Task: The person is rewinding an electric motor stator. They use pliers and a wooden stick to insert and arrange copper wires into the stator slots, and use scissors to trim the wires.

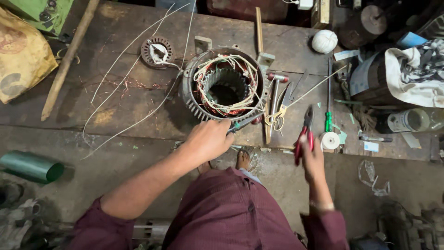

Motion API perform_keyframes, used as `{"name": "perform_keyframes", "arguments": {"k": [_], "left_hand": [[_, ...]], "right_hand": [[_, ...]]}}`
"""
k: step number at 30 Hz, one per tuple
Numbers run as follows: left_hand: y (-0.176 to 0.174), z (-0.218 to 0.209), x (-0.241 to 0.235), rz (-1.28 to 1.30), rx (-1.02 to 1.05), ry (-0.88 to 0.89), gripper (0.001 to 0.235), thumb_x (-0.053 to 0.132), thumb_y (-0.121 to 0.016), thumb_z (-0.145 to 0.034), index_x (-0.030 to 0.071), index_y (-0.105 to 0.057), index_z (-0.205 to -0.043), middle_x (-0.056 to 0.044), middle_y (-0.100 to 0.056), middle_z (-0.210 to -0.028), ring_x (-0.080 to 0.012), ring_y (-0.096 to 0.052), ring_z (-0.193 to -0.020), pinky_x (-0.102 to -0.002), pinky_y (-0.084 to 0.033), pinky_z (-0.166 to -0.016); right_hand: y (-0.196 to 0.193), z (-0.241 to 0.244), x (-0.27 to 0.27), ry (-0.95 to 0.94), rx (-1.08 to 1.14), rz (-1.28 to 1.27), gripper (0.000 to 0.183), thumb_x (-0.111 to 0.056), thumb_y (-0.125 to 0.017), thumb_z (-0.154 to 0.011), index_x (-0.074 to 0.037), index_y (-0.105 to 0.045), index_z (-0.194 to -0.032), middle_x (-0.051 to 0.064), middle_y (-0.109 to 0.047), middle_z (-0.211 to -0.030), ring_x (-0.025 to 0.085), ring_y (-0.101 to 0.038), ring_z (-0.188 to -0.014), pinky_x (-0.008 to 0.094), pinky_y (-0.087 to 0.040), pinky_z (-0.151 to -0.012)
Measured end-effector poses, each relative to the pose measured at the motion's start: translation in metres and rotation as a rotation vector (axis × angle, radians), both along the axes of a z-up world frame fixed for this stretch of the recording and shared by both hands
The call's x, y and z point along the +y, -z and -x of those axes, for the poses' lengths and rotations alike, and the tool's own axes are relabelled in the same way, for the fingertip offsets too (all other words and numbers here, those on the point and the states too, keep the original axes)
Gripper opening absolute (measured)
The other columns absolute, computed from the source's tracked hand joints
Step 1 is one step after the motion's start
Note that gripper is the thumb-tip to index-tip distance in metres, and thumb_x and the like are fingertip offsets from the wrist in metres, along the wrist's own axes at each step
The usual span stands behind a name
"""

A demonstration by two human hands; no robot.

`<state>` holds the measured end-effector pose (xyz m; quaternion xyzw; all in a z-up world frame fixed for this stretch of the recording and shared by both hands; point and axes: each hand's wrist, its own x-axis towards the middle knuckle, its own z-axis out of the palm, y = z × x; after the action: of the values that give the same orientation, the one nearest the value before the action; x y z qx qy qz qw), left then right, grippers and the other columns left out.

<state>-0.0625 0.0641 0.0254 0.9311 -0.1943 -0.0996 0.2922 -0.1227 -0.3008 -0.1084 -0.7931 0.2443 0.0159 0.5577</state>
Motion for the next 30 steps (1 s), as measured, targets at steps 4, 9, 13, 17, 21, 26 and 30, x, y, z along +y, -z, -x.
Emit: {"name": "perform_keyframes", "arguments": {"k": [4,9,13,17,21,26,30], "left_hand": [[0.0,-0.004,0.001,0.034,0.008,0.017,0.029,0.025,-0.062,-0.09,-0.003,-0.061,-0.097,-0.03,-0.068,-0.075,-0.0501,-0.069,-0.074,-0.058,-0.057,-0.069],[0.001,-0.005,0.003,0.098,-0.02,0.018,0.03,0.024,-0.064,-0.089,-0.004,-0.061,-0.098,-0.031,-0.068,-0.076,-0.0512,-0.069,-0.076,-0.058,-0.057,-0.069],[0.005,-0.006,0.003,0.087,0.013,0.019,0.032,0.026,-0.065,-0.089,-0.004,-0.061,-0.101,-0.031,-0.068,-0.076,-0.0506,-0.07,-0.077,-0.057,-0.058,-0.069],[0.005,-0.006,0.004,0.102,-0.023,0.021,0.032,0.027,-0.065,-0.089,-0.003,-0.062,-0.1,-0.031,-0.069,-0.077,-0.0507,-0.07,-0.077,-0.057,-0.058,-0.069],[0.003,-0.006,0.002,0.08,-0.008,0.017,0.032,0.027,-0.066,-0.089,-0.003,-0.062,-0.099,-0.03,-0.069,-0.076,-0.0498,-0.07,-0.077,-0.056,-0.059,-0.07],[0.008,-0.007,-0.001,0.002,0.005,-0.007,0.035,0.031,-0.066,-0.088,0.0,-0.063,-0.104,-0.028,-0.069,-0.075,-0.0489,-0.069,-0.074,-0.058,-0.056,-0.065],[0.022,-0.019,0.007,-0.041,0.026,0.054,0.04,0.039,-0.066,-0.089,0.001,-0.064,-0.103,-0.027,-0.068,-0.076,-0.0482,-0.068,-0.074,-0.058,-0.054,-0.063]], "right_hand": [[-0.041,0.038,0.051,-0.191,0.045,-0.286,0.039,-0.032,-0.061,-0.097,-0.004,-0.059,-0.126,0.013,-0.076,-0.107,0.019,-0.073,-0.099,0.033,-0.056,-0.085],[-0.074,0.039,0.086,-0.381,0.03,0.19,0.036,-0.034,-0.06,-0.097,-0.01,-0.062,-0.124,0.011,-0.076,-0.104,0.023,-0.071,-0.093,0.036,-0.052,-0.083],[-0.086,0.033,0.086,-0.365,0.11,0.413,0.033,-0.037,-0.063,-0.098,-0.006,-0.056,-0.107,0.022,-0.067,-0.082,0.04,-0.065,-0.077,0.045,-0.051,-0.071],[-0.079,0.033,0.085,-0.401,0.008,0.451,0.033,-0.036,-0.064,-0.096,-0.005,-0.054,-0.103,0.024,-0.065,-0.081,0.047,-0.062,-0.079,0.049,-0.048,-0.068],[-0.063,0.032,0.08,-0.424,-0.203,0.511,0.031,-0.032,-0.067,-0.096,-0.004,-0.054,-0.1,0.025,-0.063,-0.083,0.048,-0.061,-0.077,0.049,-0.048,-0.066],[-0.051,0.023,0.067,-0.397,0.182,-0.4,0.056,-0.015,-0.077,-0.085,-0.021,-0.056,-0.137,0.015,-0.067,-0.083,0.035,-0.062,-0.061,0.043,-0.049,-0.052],[-0.057,0.011,0.061,-0.442,-0.011,-0.248,0.07,-0.008,-0.077,-0.074,-0.012,-0.048,-0.138,0.011,-0.066,-0.102,0.032,-0.065,-0.081,0.047,-0.052,-0.068]]}}
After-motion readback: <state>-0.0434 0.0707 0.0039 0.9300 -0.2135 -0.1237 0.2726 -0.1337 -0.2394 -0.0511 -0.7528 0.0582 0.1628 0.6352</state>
